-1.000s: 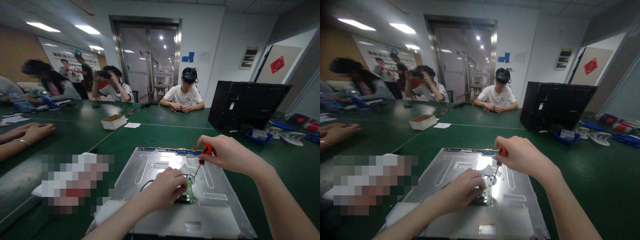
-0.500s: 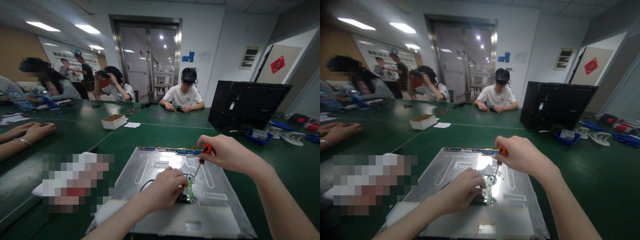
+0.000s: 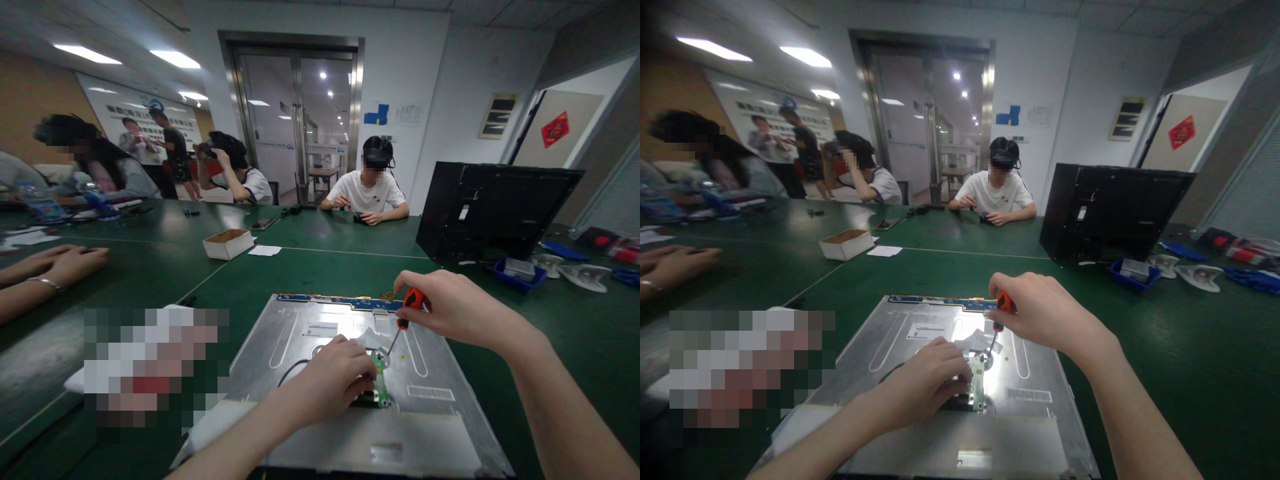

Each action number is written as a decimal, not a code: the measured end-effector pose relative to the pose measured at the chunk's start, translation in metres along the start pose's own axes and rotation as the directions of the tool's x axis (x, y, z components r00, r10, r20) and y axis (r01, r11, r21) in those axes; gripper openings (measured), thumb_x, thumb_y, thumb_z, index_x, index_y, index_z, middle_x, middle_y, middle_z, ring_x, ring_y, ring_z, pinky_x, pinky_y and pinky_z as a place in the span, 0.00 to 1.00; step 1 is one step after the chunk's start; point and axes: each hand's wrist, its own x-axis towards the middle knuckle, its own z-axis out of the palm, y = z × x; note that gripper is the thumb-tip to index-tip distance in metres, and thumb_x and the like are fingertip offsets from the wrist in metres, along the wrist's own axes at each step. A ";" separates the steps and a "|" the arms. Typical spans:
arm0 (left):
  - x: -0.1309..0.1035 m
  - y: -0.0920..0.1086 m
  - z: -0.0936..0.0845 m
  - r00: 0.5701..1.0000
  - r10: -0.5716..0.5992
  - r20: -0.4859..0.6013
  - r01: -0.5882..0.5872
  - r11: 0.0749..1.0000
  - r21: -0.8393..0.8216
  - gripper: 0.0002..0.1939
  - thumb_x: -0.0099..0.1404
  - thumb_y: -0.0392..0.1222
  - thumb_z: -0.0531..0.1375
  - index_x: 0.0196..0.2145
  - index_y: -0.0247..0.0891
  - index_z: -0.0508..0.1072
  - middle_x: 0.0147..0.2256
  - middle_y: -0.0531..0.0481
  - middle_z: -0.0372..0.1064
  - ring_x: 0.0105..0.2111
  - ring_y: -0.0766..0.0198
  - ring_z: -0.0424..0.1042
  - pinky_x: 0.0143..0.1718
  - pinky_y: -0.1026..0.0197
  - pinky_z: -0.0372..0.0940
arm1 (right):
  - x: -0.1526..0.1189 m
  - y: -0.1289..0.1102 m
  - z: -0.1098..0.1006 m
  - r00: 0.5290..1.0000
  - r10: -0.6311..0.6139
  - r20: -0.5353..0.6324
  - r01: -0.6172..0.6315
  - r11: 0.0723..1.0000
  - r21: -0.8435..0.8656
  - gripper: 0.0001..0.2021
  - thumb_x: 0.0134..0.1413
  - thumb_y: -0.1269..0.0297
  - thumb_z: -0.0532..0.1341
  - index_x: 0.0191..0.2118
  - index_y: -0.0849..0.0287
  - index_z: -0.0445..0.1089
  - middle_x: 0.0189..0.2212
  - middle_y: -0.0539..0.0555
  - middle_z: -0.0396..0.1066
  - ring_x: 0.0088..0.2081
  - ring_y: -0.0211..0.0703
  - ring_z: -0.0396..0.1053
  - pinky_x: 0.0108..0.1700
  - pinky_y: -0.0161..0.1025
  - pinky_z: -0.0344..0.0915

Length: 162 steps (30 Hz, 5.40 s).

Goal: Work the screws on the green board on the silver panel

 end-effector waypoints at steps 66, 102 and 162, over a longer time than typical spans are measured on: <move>-0.003 0.002 -0.004 1.000 0.022 -0.016 -0.022 1.000 -0.013 0.08 0.60 0.28 0.58 0.35 0.38 0.67 0.34 0.51 0.71 0.35 0.61 0.69 0.38 0.57 0.59 | -0.001 -0.001 -0.001 1.000 0.000 0.013 0.000 1.000 0.000 0.10 0.55 0.60 0.62 0.44 0.52 0.68 0.29 0.50 0.73 0.29 0.44 0.70 0.28 0.35 0.57; 0.005 0.032 0.035 0.997 -0.049 -0.052 0.059 0.976 0.211 0.04 0.63 0.34 0.61 0.29 0.37 0.71 0.33 0.49 0.70 0.36 0.58 0.66 0.41 0.54 0.55 | -0.005 -0.006 -0.005 1.000 -0.029 -0.012 0.030 0.999 0.040 0.10 0.54 0.62 0.63 0.43 0.52 0.69 0.29 0.49 0.75 0.29 0.42 0.71 0.27 0.34 0.56; -0.001 0.029 0.040 0.993 -0.023 -0.114 0.047 0.977 0.209 0.04 0.63 0.34 0.57 0.31 0.38 0.70 0.34 0.49 0.69 0.35 0.58 0.66 0.43 0.53 0.55 | -0.025 0.001 -0.007 0.994 -0.100 0.050 0.093 0.988 0.127 0.08 0.55 0.62 0.64 0.41 0.51 0.68 0.27 0.46 0.73 0.27 0.39 0.69 0.26 0.33 0.55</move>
